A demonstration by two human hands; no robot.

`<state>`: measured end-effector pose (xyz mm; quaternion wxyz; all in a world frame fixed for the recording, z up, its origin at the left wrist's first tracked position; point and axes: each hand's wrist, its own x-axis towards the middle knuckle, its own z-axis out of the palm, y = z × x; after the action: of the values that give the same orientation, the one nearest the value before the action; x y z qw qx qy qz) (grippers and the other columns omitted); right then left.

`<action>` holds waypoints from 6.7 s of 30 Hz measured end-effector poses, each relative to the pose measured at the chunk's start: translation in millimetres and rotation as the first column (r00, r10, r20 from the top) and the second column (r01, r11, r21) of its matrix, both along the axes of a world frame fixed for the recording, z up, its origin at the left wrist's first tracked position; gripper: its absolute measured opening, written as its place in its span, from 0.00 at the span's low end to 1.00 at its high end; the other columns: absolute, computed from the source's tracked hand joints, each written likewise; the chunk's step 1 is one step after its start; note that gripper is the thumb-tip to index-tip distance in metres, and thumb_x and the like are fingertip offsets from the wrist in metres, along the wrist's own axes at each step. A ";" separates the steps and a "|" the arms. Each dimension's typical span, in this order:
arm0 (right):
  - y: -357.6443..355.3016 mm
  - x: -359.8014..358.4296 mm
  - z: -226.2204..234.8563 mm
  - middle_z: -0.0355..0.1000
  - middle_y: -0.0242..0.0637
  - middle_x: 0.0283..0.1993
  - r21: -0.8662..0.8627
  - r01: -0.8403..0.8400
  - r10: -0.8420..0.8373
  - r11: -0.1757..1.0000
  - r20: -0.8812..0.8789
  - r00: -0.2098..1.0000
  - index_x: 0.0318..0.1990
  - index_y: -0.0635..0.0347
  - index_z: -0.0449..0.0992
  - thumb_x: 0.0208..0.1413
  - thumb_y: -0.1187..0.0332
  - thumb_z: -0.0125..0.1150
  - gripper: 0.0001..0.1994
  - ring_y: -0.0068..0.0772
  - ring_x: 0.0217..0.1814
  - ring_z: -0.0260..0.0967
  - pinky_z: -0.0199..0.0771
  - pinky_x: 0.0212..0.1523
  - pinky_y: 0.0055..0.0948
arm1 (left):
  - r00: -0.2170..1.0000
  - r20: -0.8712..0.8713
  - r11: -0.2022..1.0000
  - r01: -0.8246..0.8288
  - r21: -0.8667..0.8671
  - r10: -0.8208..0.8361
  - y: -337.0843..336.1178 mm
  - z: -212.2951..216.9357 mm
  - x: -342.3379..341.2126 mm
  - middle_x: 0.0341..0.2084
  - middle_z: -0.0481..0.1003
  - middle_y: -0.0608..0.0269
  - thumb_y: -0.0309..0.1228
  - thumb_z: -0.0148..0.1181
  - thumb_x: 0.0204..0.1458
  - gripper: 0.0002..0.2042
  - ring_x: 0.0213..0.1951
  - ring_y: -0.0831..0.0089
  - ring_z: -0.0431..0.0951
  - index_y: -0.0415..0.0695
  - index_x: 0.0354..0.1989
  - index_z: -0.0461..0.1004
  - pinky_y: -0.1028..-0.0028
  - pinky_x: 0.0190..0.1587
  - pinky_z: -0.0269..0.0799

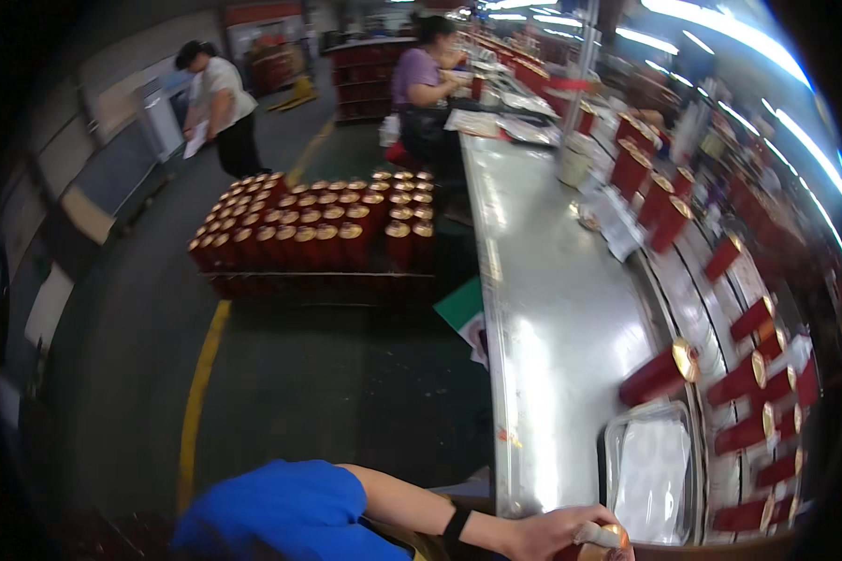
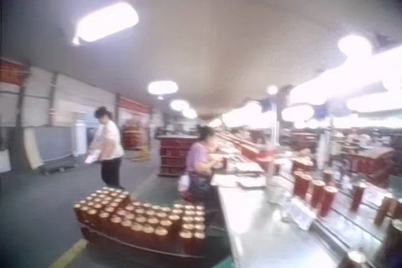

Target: The person is manually applying decorative labels and seals to red and gold liquor bottles on an assembly line.

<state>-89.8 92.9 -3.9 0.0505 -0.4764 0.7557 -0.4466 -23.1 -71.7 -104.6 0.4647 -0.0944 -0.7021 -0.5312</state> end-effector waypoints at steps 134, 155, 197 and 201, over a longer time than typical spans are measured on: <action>-2.8 -20.7 9.0 0.74 0.23 0.34 -0.111 -0.289 0.173 0.951 -0.582 0.794 0.36 0.47 0.79 0.48 0.67 0.65 0.07 0.30 0.46 0.74 0.67 0.53 0.36 | 0.974 0.190 0.989 -0.108 -0.105 0.127 -2.9 -6.9 3.7 0.63 0.68 0.53 0.35 0.82 0.39 0.45 0.64 0.57 0.71 0.40 0.68 0.65 0.59 0.69 0.64; -4.2 -25.1 14.0 0.74 0.27 0.36 -0.126 -0.128 0.036 0.984 -0.557 0.829 0.38 0.48 0.78 0.49 0.68 0.64 0.07 0.32 0.48 0.74 0.70 0.54 0.37 | 0.947 0.276 0.984 -0.137 -0.111 0.163 -9.4 -5.8 0.2 0.54 0.65 0.58 0.40 0.84 0.39 0.44 0.55 0.61 0.72 0.43 0.65 0.64 0.60 0.60 0.69; 4.6 -31.6 12.7 0.74 0.24 0.33 -0.032 -0.409 0.341 0.912 -0.494 0.800 0.39 0.46 0.81 0.50 0.71 0.64 0.09 0.32 0.43 0.74 0.69 0.56 0.37 | 0.970 0.229 0.996 -0.066 -0.060 0.078 -10.2 -13.8 -4.6 0.58 0.66 0.54 0.37 0.87 0.35 0.47 0.60 0.57 0.71 0.46 0.66 0.63 0.58 0.64 0.67; 7.4 -26.1 11.8 0.74 0.23 0.32 -0.154 -0.097 0.008 0.983 -0.493 0.870 0.36 0.44 0.81 0.49 0.69 0.65 0.08 0.31 0.42 0.73 0.68 0.55 0.38 | 0.955 0.277 0.994 -0.100 -0.040 0.107 -11.9 -34.6 2.7 0.61 0.67 0.55 0.37 0.86 0.36 0.50 0.63 0.60 0.71 0.42 0.69 0.62 0.60 0.68 0.65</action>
<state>-115.9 100.3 7.9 -0.1723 -0.5971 0.6886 -0.3736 -20.4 -83.6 -139.2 0.3870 0.0122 -0.7714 -0.5050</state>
